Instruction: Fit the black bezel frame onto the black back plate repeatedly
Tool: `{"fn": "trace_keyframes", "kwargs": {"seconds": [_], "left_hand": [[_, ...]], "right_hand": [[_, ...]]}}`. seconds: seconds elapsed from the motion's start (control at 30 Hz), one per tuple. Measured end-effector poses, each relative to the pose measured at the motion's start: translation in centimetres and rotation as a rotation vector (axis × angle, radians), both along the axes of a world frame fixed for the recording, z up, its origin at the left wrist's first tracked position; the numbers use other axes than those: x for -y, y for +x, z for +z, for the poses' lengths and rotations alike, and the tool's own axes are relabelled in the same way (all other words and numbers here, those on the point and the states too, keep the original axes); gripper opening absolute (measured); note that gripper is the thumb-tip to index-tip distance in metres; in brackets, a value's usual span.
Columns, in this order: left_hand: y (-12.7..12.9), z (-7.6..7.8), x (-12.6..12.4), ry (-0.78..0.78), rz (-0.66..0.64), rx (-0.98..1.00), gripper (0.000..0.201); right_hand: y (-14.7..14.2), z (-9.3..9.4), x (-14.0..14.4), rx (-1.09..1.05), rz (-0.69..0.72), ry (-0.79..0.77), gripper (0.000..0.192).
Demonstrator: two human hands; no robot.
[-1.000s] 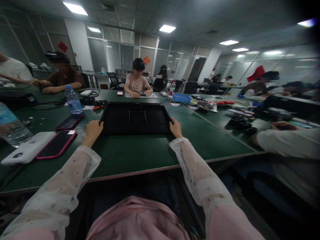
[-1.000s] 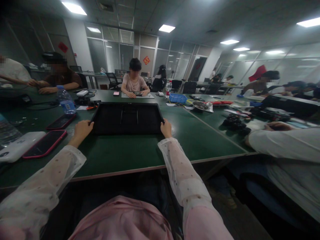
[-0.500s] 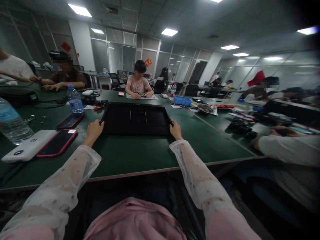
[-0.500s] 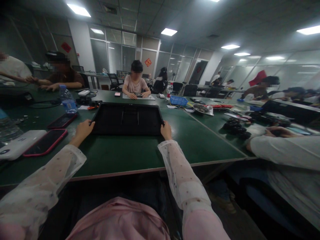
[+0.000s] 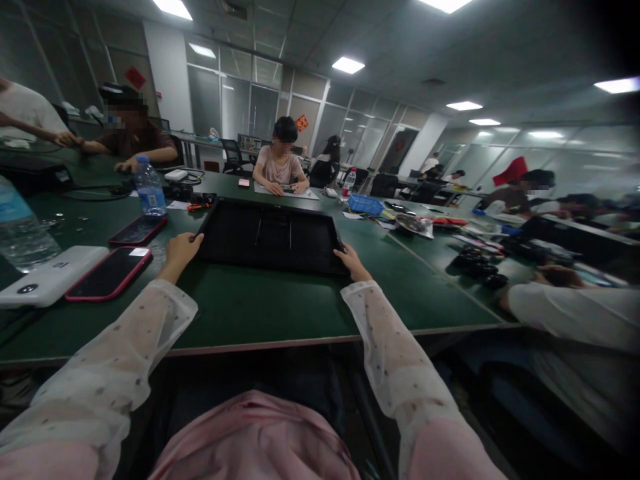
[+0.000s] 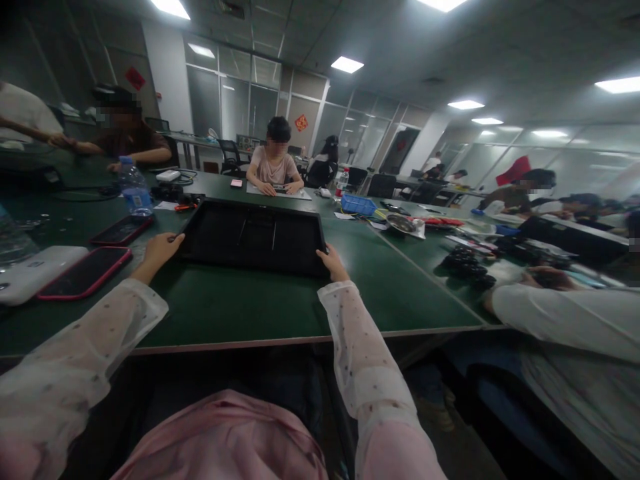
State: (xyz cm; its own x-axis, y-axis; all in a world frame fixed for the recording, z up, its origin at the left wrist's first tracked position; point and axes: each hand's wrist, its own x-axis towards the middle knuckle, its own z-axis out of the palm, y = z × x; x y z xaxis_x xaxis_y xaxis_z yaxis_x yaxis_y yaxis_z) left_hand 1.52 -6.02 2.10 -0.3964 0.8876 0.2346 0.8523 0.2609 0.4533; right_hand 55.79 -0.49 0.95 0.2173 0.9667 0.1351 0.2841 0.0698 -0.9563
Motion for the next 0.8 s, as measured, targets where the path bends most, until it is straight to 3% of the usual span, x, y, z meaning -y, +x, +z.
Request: {"fn": "trace_keyframes", "kwargs": {"seconds": [0.23,0.5,0.63,0.8], "left_hand": [[0.0,-0.2,-0.4,-0.029,0.004,0.000,0.061],[-0.2,-0.4,-0.4,-0.016,-0.017,-0.013,0.060],[-0.4,-0.7,-0.8,-0.008,-0.025,-0.007,0.058],[-0.5,-0.8,-0.8,-0.005,-0.035,0.001,0.054]], "right_hand": [[-0.5,0.5,0.8,-0.162,0.059,0.030,0.064],[-0.4,0.6,0.9,-0.155,0.009,0.098,0.062],[0.3,0.6,0.7,-0.112,-0.094,0.135,0.059],[1.6,0.2,0.1,-0.064,-0.342,0.195,0.057]]}}
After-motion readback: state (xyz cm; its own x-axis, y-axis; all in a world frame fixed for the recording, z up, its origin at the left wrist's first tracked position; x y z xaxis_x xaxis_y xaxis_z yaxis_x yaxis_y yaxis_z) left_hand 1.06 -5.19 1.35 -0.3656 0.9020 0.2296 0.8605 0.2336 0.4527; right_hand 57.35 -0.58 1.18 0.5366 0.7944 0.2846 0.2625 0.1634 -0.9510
